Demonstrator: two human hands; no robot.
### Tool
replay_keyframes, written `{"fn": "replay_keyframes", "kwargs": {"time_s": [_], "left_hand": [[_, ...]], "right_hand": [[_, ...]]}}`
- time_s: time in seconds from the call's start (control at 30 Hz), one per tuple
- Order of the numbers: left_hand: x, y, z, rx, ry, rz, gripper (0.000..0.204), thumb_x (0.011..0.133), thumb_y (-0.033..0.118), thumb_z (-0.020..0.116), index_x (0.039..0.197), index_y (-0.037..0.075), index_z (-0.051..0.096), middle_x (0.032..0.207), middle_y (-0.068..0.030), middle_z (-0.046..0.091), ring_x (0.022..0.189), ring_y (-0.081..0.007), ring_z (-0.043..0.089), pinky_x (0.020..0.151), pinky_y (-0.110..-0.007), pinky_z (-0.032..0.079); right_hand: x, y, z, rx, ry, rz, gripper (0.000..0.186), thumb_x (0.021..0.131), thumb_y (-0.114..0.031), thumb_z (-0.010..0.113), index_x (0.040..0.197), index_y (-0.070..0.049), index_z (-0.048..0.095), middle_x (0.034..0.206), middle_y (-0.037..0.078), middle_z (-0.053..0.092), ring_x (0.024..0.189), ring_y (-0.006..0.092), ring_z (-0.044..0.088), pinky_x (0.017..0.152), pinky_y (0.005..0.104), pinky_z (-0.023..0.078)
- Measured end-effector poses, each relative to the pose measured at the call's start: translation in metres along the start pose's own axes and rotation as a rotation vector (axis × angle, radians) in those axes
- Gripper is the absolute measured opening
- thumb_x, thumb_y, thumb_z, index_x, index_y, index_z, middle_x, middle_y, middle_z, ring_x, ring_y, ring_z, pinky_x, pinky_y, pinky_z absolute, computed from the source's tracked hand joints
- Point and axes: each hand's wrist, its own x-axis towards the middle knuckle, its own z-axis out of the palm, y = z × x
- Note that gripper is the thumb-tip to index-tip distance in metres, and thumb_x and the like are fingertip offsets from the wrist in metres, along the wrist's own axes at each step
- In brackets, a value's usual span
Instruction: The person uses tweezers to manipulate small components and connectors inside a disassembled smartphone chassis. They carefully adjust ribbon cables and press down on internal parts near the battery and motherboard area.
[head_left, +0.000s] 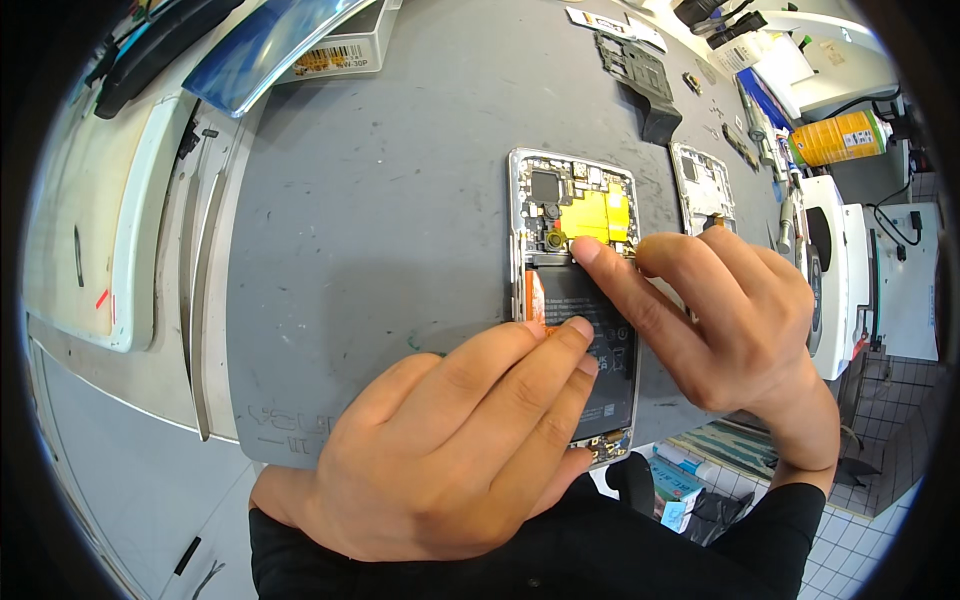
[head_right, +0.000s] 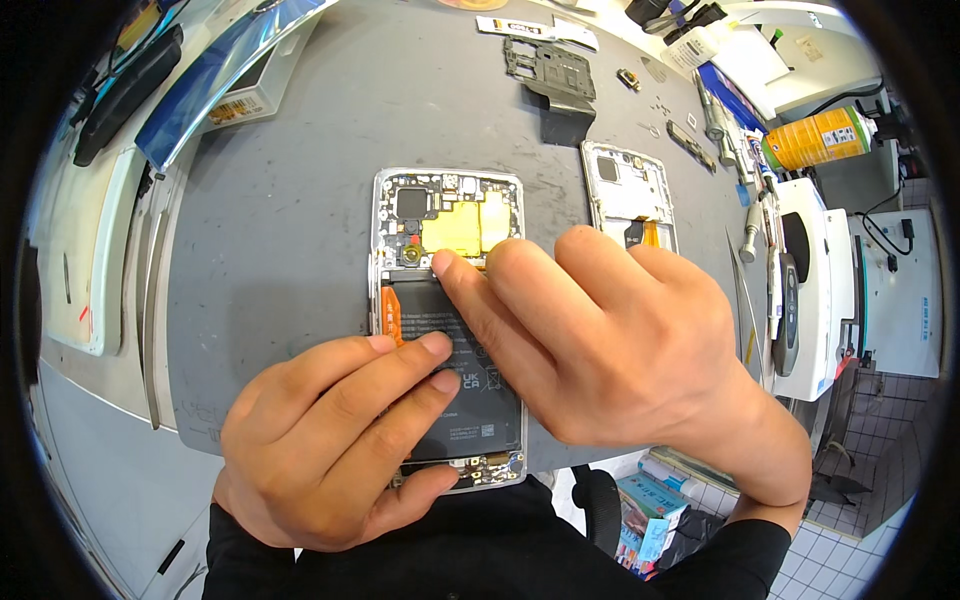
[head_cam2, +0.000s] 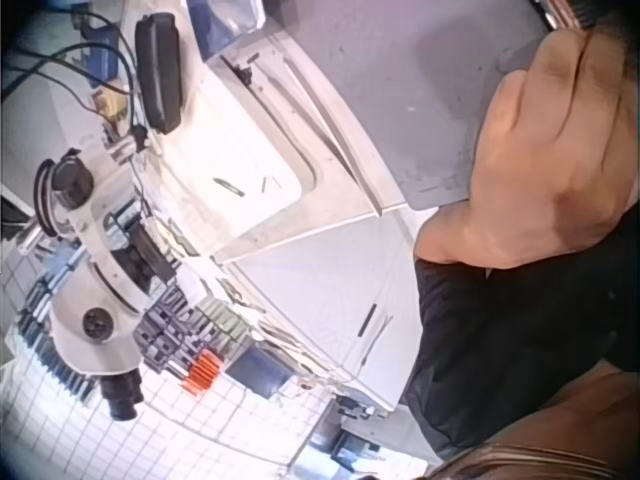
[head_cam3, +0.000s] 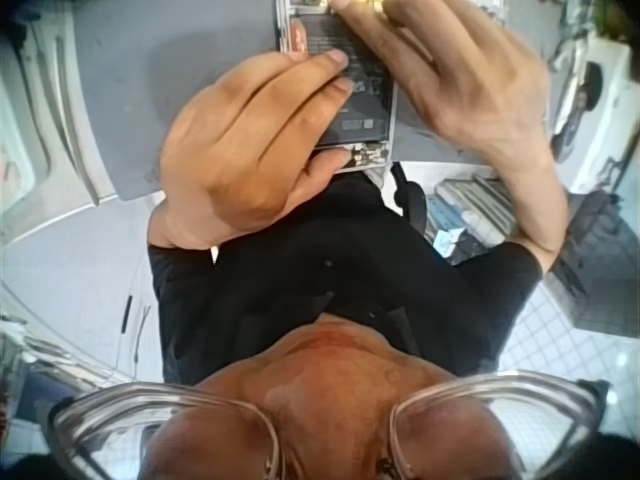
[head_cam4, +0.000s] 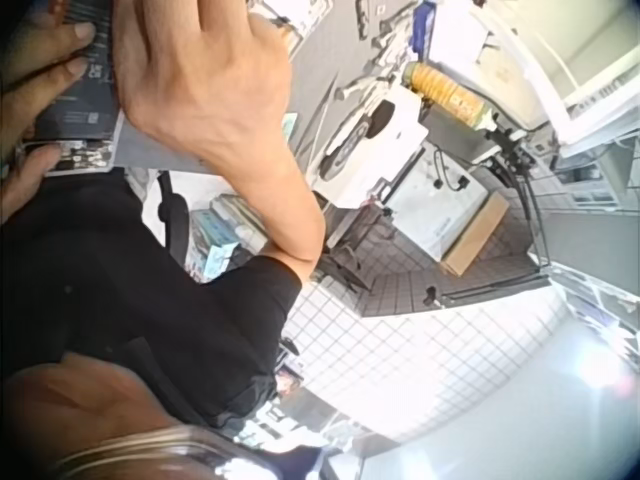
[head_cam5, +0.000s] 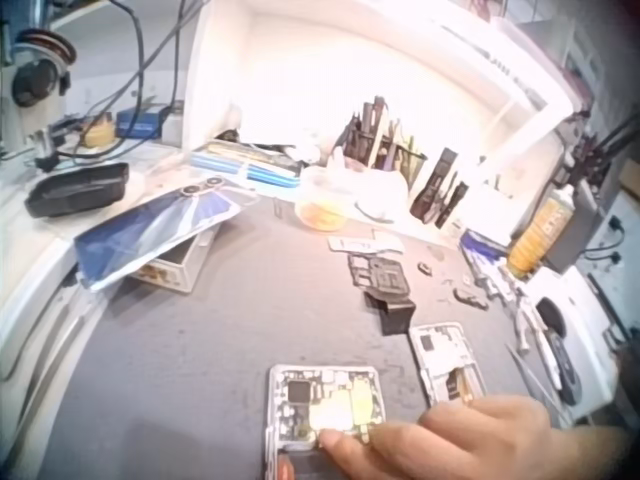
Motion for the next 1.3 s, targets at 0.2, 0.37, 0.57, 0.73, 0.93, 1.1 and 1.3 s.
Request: {"fn": "replay_keyframes", "kwargs": {"time_s": [0.2, 0.37, 0.57, 0.73, 0.93, 1.1, 1.3], "left_hand": [[0.0, 0.0, -0.001, -0.006, -0.006, 0.002, 0.042, 0.08, 0.034, 0.077, 0.109, 0.003, 0.078, 0.119, -0.0087, 0.076, 0.103, -0.0256, 0.068, 0.085, -0.034, 0.059], [0.0, 0.0, 0.001, -0.006, -0.001, -0.001, 0.043, 0.08, 0.034, 0.077, 0.11, 0.003, 0.078, 0.12, -0.0083, 0.076, 0.104, -0.0252, 0.068, 0.086, -0.034, 0.059], [0.001, 0.001, -0.001, -0.007, -0.009, -0.01, 0.043, 0.079, 0.034, 0.077, 0.11, 0.004, 0.078, 0.12, -0.0081, 0.075, 0.105, -0.0251, 0.068, 0.085, -0.034, 0.058], [0.0, 0.001, -0.001, -0.016, -0.014, -0.017, 0.043, 0.079, 0.034, 0.077, 0.11, 0.004, 0.078, 0.121, -0.008, 0.075, 0.105, -0.0251, 0.068, 0.085, -0.034, 0.059], [0.001, 0.0, -0.002, -0.016, -0.021, -0.004, 0.043, 0.078, 0.033, 0.078, 0.109, 0.004, 0.079, 0.121, -0.008, 0.075, 0.106, -0.025, 0.067, 0.084, -0.034, 0.059], [0.001, 0.0, -0.002, -0.015, -0.013, -0.001, 0.043, 0.078, 0.033, 0.077, 0.109, 0.004, 0.079, 0.12, -0.0079, 0.076, 0.106, -0.0249, 0.067, 0.085, -0.034, 0.059], [0.0, 0.0, -0.001, -0.003, -0.003, -0.004, 0.042, 0.079, 0.034, 0.077, 0.108, 0.004, 0.079, 0.119, -0.0081, 0.076, 0.105, -0.0249, 0.068, 0.084, -0.033, 0.059]], "right_hand": [[0.0, 0.003, -0.001, 0.059, 0.011, 0.01, 0.048, 0.076, -0.013, 0.074, 0.124, -0.01, 0.079, 0.082, -0.001, 0.057, 0.061, 0.0097, 0.049, 0.046, 0.0251, 0.036], [-0.002, 0.006, 0.002, 0.114, 0.04, 0.013, 0.048, 0.076, -0.014, 0.073, 0.124, -0.009, 0.078, 0.081, 0.0, 0.059, 0.06, 0.0112, 0.051, 0.046, 0.0261, 0.038], [-0.001, 0.008, 0.005, 0.122, 0.034, 0.001, 0.053, 0.073, -0.017, 0.07, 0.125, -0.01, 0.078, 0.081, 0.0, 0.059, 0.059, 0.0113, 0.051, 0.045, 0.0263, 0.039], [-0.002, 0.008, 0.005, 0.089, 0.017, -0.006, 0.054, 0.072, -0.016, 0.07, 0.125, -0.011, 0.078, 0.082, -0.001, 0.059, 0.06, 0.011, 0.05, 0.046, 0.0256, 0.038], [-0.003, -0.003, -0.002, -0.032, -0.03, 0.02, 0.057, 0.069, -0.013, 0.073, 0.125, -0.011, 0.079, 0.084, -0.001, 0.058, 0.06, 0.0108, 0.048, 0.046, 0.0253, 0.036], [-0.004, -0.006, -0.003, -0.007, -0.026, 0.062, 0.055, 0.07, -0.013, 0.074, 0.125, -0.01, 0.079, 0.084, 0.0, 0.057, 0.06, 0.0107, 0.048, 0.047, 0.0255, 0.036], [-0.001, -0.005, -0.004, 0.059, -0.017, 0.05, 0.054, 0.071, -0.013, 0.074, 0.125, -0.009, 0.078, 0.081, 0.0, 0.058, 0.06, 0.0105, 0.049, 0.047, 0.0257, 0.037]]}}
